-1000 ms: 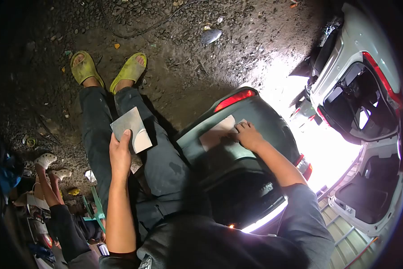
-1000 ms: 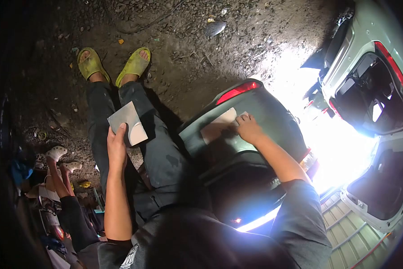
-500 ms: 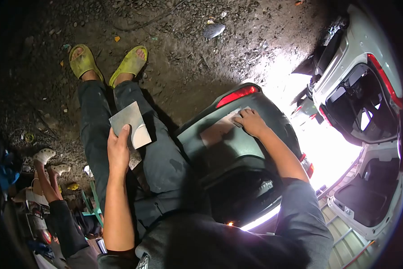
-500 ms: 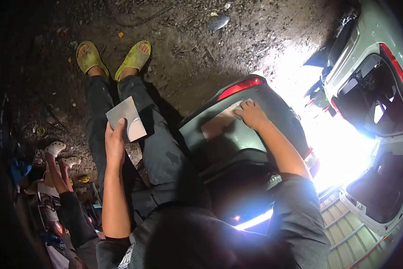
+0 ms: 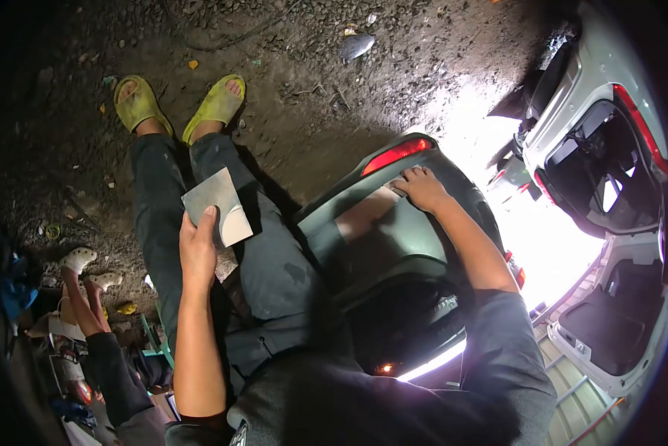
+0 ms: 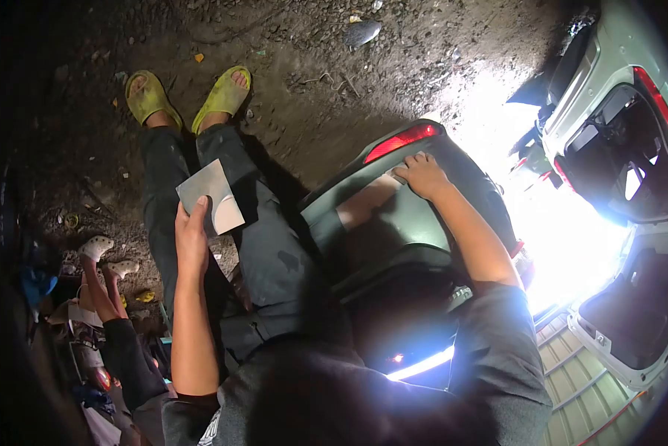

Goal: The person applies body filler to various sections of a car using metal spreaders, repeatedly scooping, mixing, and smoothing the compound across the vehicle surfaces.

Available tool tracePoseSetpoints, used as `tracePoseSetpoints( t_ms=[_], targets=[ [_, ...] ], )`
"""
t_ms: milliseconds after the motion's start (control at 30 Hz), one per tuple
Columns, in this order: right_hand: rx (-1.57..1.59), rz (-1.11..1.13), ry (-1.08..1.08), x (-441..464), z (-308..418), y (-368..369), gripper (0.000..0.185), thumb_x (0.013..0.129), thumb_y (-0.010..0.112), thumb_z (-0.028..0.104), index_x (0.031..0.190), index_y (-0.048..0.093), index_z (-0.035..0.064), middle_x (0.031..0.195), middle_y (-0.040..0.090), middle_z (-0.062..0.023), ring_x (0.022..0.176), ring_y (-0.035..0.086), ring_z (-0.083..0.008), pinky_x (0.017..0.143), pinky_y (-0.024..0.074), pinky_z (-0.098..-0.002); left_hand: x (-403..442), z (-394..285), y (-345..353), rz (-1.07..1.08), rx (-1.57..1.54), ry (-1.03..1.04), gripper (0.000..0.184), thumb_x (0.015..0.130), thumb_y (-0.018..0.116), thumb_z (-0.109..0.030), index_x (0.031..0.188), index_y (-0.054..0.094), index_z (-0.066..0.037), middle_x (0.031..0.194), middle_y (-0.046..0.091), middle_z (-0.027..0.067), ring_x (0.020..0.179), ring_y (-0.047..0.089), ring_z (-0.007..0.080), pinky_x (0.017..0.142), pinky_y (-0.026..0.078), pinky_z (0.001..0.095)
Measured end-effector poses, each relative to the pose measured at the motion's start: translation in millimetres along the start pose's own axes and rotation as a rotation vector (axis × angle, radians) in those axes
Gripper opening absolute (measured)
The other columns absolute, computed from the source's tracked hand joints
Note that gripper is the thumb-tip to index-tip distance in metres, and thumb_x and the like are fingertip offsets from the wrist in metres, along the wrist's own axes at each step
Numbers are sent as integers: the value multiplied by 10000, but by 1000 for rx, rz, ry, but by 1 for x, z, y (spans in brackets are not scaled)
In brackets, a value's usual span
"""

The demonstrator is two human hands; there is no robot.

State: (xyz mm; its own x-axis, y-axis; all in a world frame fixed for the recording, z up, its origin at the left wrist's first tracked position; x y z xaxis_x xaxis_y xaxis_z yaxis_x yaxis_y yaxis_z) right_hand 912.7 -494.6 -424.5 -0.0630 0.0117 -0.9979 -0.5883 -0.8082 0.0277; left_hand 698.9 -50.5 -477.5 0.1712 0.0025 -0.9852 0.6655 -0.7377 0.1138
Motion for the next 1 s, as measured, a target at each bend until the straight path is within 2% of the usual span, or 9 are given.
tracePoseSetpoints(
  t_ms=[333, 433, 467, 567, 600, 633, 767, 833, 1000],
  targets=[
    [-50, -56, -12, -73, 10, 2, 435, 957, 484, 159, 1354, 569, 314, 1356, 547, -105, 1328, 463, -327, 1128, 347, -514, -6, 2, 12, 22, -38, -26, 411, 982, 586, -243, 1273, 550, 45, 1172, 654, 95, 1049, 607, 166, 952, 444, 294],
    [46, -2, 36, -90, 11, -7, 425, 937, 500, 169, 1351, 572, 235, 1309, 580, -110, 1297, 498, -308, 1103, 379, -490, -13, 4, 32, 101, -196, -37, 444, 978, 599, -240, 1309, 523, 47, 1228, 630, 107, 1115, 589, 191, 996, 420, 311],
    [702, -77, -71, -82, 18, 19, 435, 913, 523, 151, 1344, 569, 185, 1301, 586, -120, 1285, 509, -310, 1091, 393, -475, -24, 0, 47, 115, -276, -96, 475, 980, 602, -227, 1358, 492, 38, 1297, 597, 122, 1183, 566, 213, 1038, 397, 331],
    [965, -420, -196, -117, 78, -134, 666, 737, 564, -81, 1379, 530, 91, 1337, 559, -149, 1265, 510, -333, 1057, 426, -421, -43, -9, 92, 221, -322, -118, 484, 1000, 563, -182, 1420, 433, 21, 1358, 561, 129, 1224, 562, 231, 1043, 441, 364],
    [923, -594, -213, -123, 104, -157, 555, 829, 519, -78, 1367, 547, 55, 1359, 513, -207, 1277, 507, -336, 1085, 402, -408, -51, -11, 106, 239, -359, -182, 504, 988, 589, -208, 1430, 434, -23, 1373, 550, 103, 1231, 557, 237, 1038, 446, 384],
    [1090, -671, -199, -138, 127, -190, 683, 768, 507, -138, 1403, 518, 113, 1327, 525, -169, 1271, 498, -337, 1082, 402, -409, -59, -20, 121, 277, -372, -203, 475, 989, 591, -209, 1405, 455, -25, 1342, 571, 98, 1206, 572, 239, 1023, 456, 394],
    [1244, -1042, -369, -185, 191, -247, 578, 861, 638, -6, 1396, 527, 184, 1386, 466, -178, 1332, 428, -394, 1123, 366, -453, -77, -39, 134, 195, -275, -159, 321, 981, 614, -218, 1221, 531, -21, 1089, 646, 139, 948, 676, 244, 810, 564, 355],
    [1024, -1046, -288, -189, 200, -246, 567, 854, 650, 49, 1379, 539, 231, 1394, 441, -168, 1354, 401, -392, 1124, 367, -479, -90, -57, 138, 202, -218, -178, 274, 976, 624, -219, 1156, 537, -31, 1028, 647, 147, 882, 687, 256, 743, 579, 343],
    [897, -998, -233, -176, 182, -205, 540, 879, 524, 62, 1380, 545, 263, 1354, 480, -117, 1330, 428, -340, 1108, 375, -471, -90, -52, 128, 207, -263, -142, 411, 984, 573, -193, 1325, 488, 21, 1194, 615, 144, 1058, 634, 251, 867, 537, 424]
  ],
)
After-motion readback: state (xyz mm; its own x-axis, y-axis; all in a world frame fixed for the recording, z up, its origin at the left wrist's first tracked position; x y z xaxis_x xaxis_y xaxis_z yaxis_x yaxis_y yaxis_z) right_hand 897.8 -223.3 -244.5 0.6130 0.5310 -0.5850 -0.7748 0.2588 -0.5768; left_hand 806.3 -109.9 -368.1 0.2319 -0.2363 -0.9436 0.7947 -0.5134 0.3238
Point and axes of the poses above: each hand's wrist, its own x-axis towards the middle knuckle, its own y-axis out of the palm, z = x × y, the point moved 8 cm from there along x, towards the middle knuckle
